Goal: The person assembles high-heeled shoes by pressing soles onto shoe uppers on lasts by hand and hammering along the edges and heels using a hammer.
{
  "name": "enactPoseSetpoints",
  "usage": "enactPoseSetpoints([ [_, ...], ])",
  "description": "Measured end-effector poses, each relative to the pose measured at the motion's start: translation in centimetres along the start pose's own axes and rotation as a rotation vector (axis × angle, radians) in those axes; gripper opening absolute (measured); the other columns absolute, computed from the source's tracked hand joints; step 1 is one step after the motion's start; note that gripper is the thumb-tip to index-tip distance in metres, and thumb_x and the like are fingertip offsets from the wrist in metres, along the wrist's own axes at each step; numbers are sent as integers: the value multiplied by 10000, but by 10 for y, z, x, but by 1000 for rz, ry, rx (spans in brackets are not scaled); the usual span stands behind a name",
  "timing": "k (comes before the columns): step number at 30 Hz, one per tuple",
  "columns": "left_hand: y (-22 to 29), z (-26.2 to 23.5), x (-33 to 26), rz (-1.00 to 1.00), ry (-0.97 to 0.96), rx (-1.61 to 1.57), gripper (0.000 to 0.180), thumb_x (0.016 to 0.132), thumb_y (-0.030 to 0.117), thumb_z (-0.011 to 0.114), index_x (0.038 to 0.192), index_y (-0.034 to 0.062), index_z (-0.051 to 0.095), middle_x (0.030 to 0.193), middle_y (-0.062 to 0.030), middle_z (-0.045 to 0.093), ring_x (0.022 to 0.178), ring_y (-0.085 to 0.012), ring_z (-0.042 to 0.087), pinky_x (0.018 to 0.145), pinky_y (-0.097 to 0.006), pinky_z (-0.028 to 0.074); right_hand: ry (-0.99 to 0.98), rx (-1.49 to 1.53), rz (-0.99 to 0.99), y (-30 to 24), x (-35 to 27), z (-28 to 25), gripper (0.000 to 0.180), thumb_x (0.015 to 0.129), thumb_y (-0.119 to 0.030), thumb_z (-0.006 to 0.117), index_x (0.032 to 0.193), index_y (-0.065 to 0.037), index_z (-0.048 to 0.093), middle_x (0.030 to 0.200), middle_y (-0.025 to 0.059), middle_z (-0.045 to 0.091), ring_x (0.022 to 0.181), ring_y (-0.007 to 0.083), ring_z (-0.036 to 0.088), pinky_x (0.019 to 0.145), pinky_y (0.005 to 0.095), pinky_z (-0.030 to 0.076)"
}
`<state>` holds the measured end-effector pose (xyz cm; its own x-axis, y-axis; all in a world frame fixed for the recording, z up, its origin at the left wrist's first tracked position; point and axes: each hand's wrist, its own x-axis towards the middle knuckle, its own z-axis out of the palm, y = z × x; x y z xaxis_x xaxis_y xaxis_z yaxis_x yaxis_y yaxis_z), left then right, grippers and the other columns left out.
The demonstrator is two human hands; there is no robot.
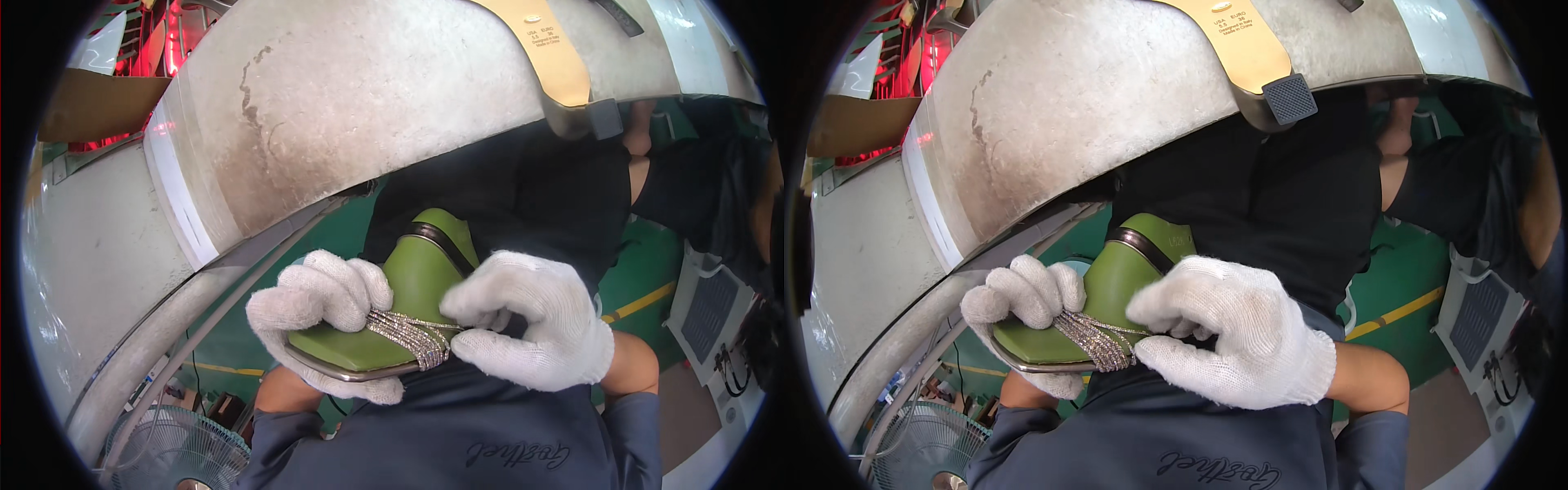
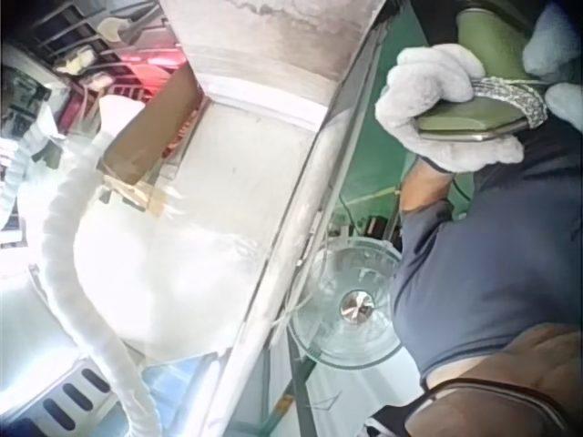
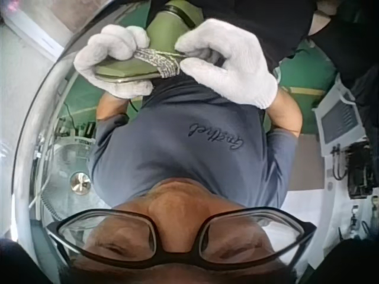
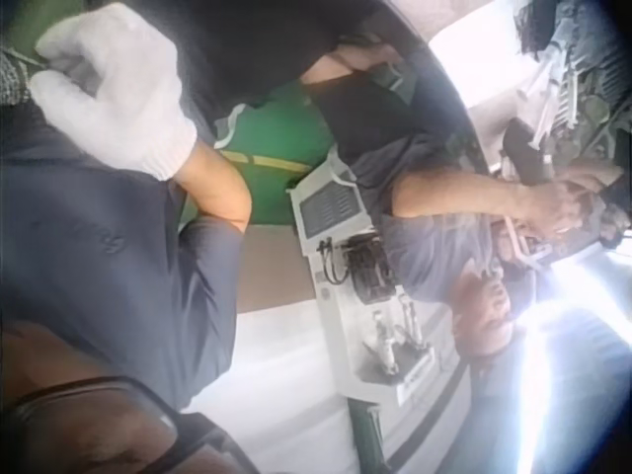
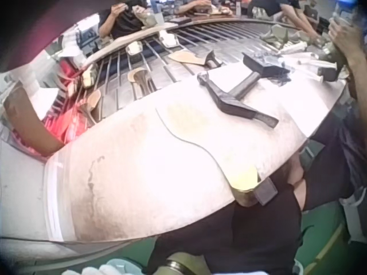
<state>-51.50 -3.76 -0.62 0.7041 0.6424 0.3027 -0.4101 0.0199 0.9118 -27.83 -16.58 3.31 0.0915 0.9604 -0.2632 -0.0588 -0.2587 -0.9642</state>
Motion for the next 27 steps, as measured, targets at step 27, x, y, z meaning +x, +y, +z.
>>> enactPoseSetpoints([
  [27,-10,4,-2,-15,-21,-100,782,786,104,1020,1370,-7,512,1352,-343,696,1206,-436,740,1045,-576,578,222,-379,-353,15,-23,22,257,814,-164,902,1033,-155,768,879,28,711,738,279,697,666,411,570],
])
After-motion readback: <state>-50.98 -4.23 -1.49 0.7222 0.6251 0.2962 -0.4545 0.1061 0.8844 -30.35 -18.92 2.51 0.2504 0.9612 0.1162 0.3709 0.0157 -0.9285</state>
